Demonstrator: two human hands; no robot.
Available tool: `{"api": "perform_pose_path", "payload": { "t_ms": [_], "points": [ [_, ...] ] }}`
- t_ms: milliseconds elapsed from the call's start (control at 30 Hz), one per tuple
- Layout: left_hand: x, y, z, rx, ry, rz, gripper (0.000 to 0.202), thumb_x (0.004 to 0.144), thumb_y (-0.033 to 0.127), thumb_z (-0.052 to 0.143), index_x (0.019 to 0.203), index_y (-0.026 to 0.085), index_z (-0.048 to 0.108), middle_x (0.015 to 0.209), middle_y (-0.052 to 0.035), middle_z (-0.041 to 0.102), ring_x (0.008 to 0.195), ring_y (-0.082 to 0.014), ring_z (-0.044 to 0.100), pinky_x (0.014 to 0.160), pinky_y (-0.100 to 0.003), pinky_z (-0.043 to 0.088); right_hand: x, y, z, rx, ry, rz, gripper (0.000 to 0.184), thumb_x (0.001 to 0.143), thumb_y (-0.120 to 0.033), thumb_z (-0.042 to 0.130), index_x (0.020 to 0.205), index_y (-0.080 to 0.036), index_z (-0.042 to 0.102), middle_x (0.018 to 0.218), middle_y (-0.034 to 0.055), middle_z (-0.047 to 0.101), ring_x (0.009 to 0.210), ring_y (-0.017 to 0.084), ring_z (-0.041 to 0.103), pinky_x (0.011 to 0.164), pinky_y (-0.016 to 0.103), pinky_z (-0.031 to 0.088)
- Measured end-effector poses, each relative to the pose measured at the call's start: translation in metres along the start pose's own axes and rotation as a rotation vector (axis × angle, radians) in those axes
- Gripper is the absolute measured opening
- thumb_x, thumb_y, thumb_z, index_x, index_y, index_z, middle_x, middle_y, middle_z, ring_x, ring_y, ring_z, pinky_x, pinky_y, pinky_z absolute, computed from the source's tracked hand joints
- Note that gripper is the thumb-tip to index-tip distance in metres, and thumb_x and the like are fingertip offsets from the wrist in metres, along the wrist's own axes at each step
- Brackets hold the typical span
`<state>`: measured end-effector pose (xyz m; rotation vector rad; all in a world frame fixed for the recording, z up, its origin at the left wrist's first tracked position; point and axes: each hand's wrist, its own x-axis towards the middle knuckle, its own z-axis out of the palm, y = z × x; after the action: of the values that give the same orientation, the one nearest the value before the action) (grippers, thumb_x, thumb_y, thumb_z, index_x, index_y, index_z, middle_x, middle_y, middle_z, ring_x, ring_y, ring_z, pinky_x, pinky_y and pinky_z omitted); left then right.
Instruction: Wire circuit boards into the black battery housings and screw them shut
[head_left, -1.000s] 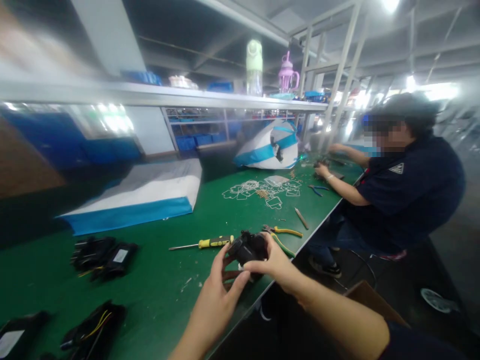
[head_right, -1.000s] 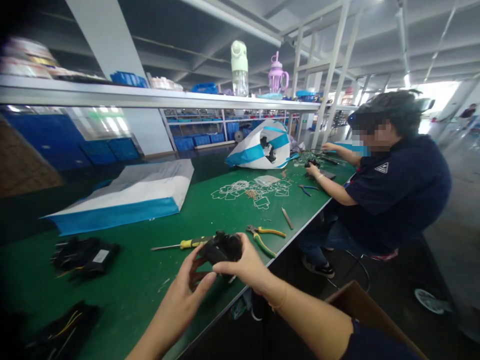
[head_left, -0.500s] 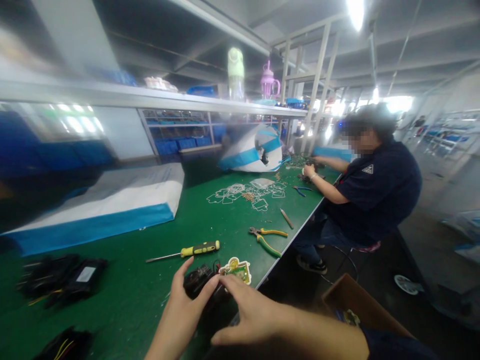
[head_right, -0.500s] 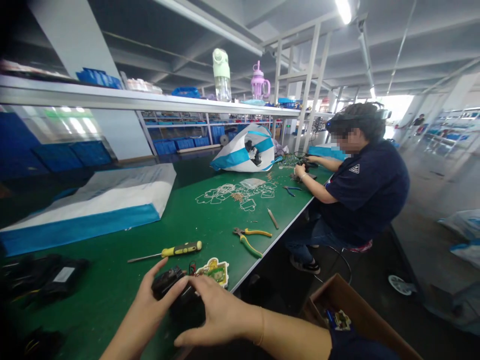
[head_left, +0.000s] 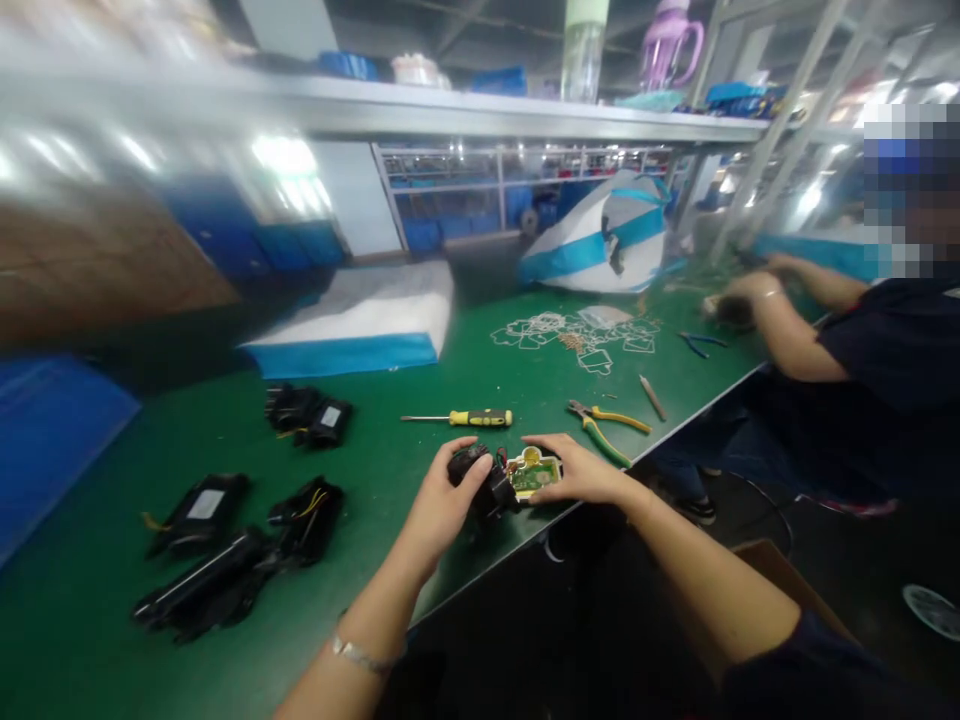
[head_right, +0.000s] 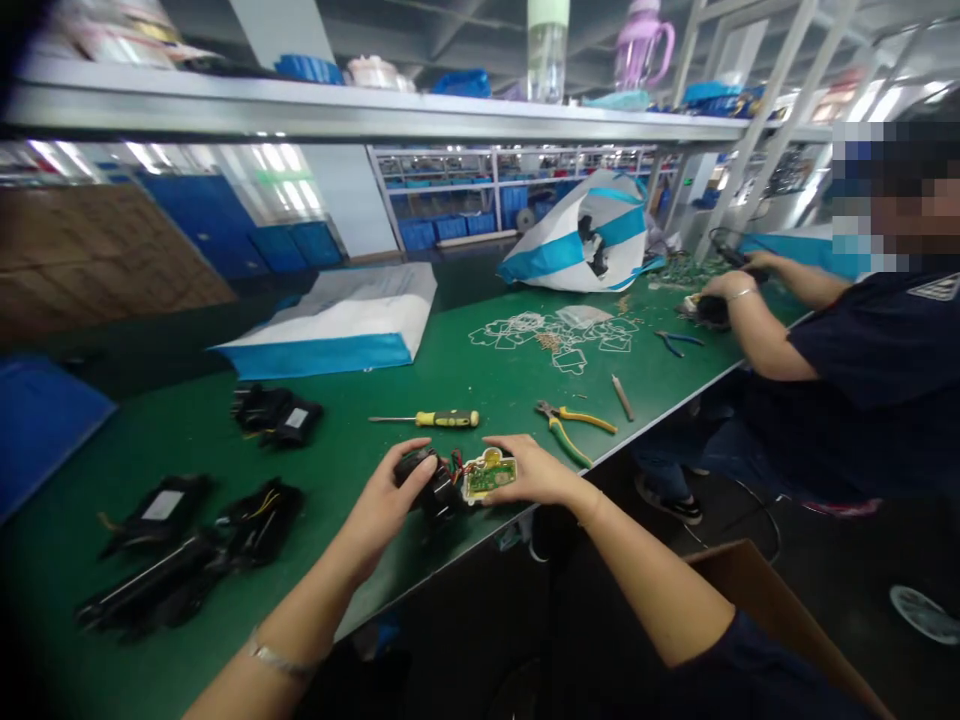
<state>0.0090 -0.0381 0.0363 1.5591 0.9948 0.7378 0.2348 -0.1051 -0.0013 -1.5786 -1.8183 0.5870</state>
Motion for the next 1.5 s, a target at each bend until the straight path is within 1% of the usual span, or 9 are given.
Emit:
{"api": "perform_pose_path", "payload": {
  "t_ms": [167, 300, 433, 667, 867, 1133, 1267, 1400, 1500],
  "points": [
    [-0.001, -0.002, -0.002, -0.151, 0.015, -0.003, 0.053, 0.075, 0.053, 0.063, 0.116, 0.021, 0.053, 0.1, -0.0062, 0.064, 0.087, -0.0175, 0.063, 0.078, -0.03, 0.05, 0.002, -0.009, 0.014, -0.034, 0.023, 0.058, 0.087, 0.051, -0.04, 0.084, 0.129, -0.024, 0.049, 0.116, 0.0081, 0.052, 0.104, 0.025, 0.054, 0.094, 0.041, 0.042],
    [-0.004, 0.003, -0.003, -0.309, 0.003, -0.083, 0.052, 0.074, 0.054, 0.063, 0.111, 0.021, 0.049, 0.087, -0.002, 0.063, 0.075, -0.015, 0.063, 0.065, -0.025, 0.049, 0.001, -0.018, 0.02, -0.099, 0.185, 0.094, 0.069, 0.054, -0.032, 0.082, 0.116, -0.026, 0.052, 0.113, 0.0051, 0.048, 0.094, 0.021, 0.059, 0.087, 0.036, 0.048],
    [-0.008, 0.005, -0.004, -0.416, -0.076, -0.122, 0.057, 0.07, 0.055, 0.066, 0.111, 0.022, 0.045, 0.085, -0.0016, 0.063, 0.073, -0.0163, 0.064, 0.067, -0.028, 0.05, 0.0, -0.024, 0.019, -0.208, 0.325, 0.07, 0.055, 0.063, -0.034, 0.076, 0.112, -0.026, 0.05, 0.113, 0.0059, 0.052, 0.096, 0.025, 0.06, 0.085, 0.039, 0.049],
    [-0.007, 0.001, -0.013, -0.202, 0.093, -0.066, 0.047, 0.068, 0.051, 0.07, 0.097, 0.018, 0.054, 0.084, 0.0004, 0.061, 0.073, -0.012, 0.059, 0.068, -0.023, 0.046, -0.004, -0.019, -0.003, -0.471, 0.477, 0.038, 0.041, 0.077, -0.028, 0.062, 0.115, -0.023, 0.048, 0.116, 0.0086, 0.058, 0.098, 0.026, 0.06, 0.07, 0.033, 0.049],
    [-0.004, -0.009, -0.022, -0.019, 0.108, -0.012, 0.046, 0.068, 0.046, 0.07, 0.102, 0.018, 0.057, 0.088, -0.0011, 0.062, 0.077, -0.0133, 0.058, 0.07, -0.024, 0.046, -0.005, -0.012, -0.003, -0.581, 0.439, 0.057, 0.037, 0.078, -0.027, 0.059, 0.113, -0.023, 0.049, 0.12, 0.0095, 0.055, 0.097, 0.026, 0.06, 0.058, 0.03, 0.046],
    [-0.003, -0.028, -0.041, -0.005, 0.044, -0.171, 0.05, 0.066, 0.044, 0.072, 0.107, 0.017, 0.063, 0.101, -0.0092, 0.067, 0.087, -0.0198, 0.062, 0.083, -0.035, 0.047, 0.008, -0.002, 0.014, -0.261, 0.265, 0.065, 0.053, 0.064, -0.035, 0.074, 0.109, -0.026, 0.049, 0.111, 0.0054, 0.055, 0.091, 0.025, 0.061, 0.077, 0.039, 0.051],
    [0.0, -0.03, -0.044, 0.19, 0.004, -0.097, 0.043, 0.072, 0.04, 0.066, 0.109, 0.018, 0.065, 0.11, -0.0099, 0.065, 0.101, -0.0232, 0.059, 0.095, -0.04, 0.043, 0.012, 0.001, 0.015, -0.226, 0.267, 0.087, 0.056, 0.063, -0.039, 0.074, 0.112, -0.027, 0.05, 0.114, 0.0065, 0.052, 0.094, 0.027, 0.06, 0.077, 0.041, 0.052],
    [0.003, -0.028, -0.04, 0.466, 0.017, 0.154, 0.05, 0.076, 0.017, 0.054, 0.126, 0.023, 0.055, 0.131, -0.007, 0.053, 0.122, -0.0229, 0.046, 0.108, -0.044, 0.031, 0.011, -0.002, 0.017, -0.216, 0.3, 0.048, 0.073, 0.061, -0.038, 0.075, 0.126, -0.027, 0.044, 0.121, 0.0088, 0.047, 0.105, 0.029, 0.056, 0.086, 0.043, 0.05],
    [0.001, -0.02, -0.033, 0.646, 0.004, 0.319, 0.06, 0.071, 0.002, 0.042, 0.122, 0.028, 0.057, 0.138, 0.0, 0.047, 0.129, -0.02, 0.036, 0.113, -0.046, 0.024, 0.007, -0.005, 0.019, -0.212, 0.275, 0.041, 0.073, 0.065, -0.036, 0.073, 0.131, -0.032, 0.042, 0.127, 0.0078, 0.044, 0.101, 0.028, 0.059, 0.083, 0.043, 0.052]
  ]
}}
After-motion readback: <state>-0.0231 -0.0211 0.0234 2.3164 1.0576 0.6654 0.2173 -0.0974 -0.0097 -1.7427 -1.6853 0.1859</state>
